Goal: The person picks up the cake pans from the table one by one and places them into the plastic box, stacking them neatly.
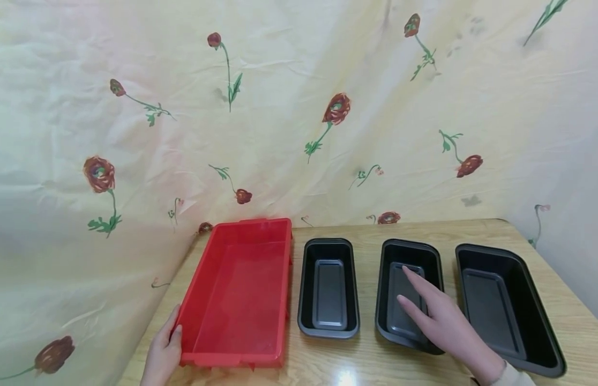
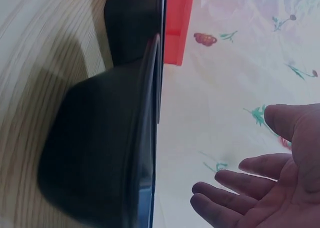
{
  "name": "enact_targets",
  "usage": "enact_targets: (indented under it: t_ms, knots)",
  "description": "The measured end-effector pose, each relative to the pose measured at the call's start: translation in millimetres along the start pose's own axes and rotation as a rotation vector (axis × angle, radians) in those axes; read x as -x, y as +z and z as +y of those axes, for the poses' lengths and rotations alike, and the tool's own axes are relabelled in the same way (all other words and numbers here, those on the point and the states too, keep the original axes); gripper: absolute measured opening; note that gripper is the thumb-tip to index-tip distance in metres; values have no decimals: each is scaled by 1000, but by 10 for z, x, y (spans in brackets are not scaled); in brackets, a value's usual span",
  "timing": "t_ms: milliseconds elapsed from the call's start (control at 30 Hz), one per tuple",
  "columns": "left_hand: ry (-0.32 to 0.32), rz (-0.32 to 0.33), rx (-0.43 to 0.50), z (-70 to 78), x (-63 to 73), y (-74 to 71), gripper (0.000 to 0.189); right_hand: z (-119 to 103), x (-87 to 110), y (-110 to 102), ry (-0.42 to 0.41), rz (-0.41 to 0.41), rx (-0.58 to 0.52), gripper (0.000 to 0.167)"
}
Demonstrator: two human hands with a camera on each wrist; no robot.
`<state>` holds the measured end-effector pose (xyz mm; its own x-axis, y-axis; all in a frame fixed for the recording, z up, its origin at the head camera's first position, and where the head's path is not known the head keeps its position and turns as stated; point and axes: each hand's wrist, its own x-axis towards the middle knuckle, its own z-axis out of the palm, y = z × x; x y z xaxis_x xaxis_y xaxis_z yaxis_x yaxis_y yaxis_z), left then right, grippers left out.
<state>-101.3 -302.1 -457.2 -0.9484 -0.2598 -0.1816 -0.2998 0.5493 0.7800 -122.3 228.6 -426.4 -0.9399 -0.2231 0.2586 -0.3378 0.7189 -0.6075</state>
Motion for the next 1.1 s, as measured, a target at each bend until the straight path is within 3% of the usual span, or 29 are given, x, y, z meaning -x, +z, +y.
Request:
enact_targets:
  t_ms: [167, 433, 800, 1100]
  knots:
    - [4, -2, 0, -13, -5, -10, 55, -59, -58, 22, -16, 0, -10, 60]
    - [1, -4, 14, -6, -3, -7, 56, -154, -115, 82, 33, -40, -82, 55]
    - [-35, -7, 42, 6, -15, -7, 56, -279, -168, 227, 32, -48, -169, 49]
    - [-23, 3, 51, 7, 12, -11, 56, -401, -222, 340, 105, -104, -246, 49]
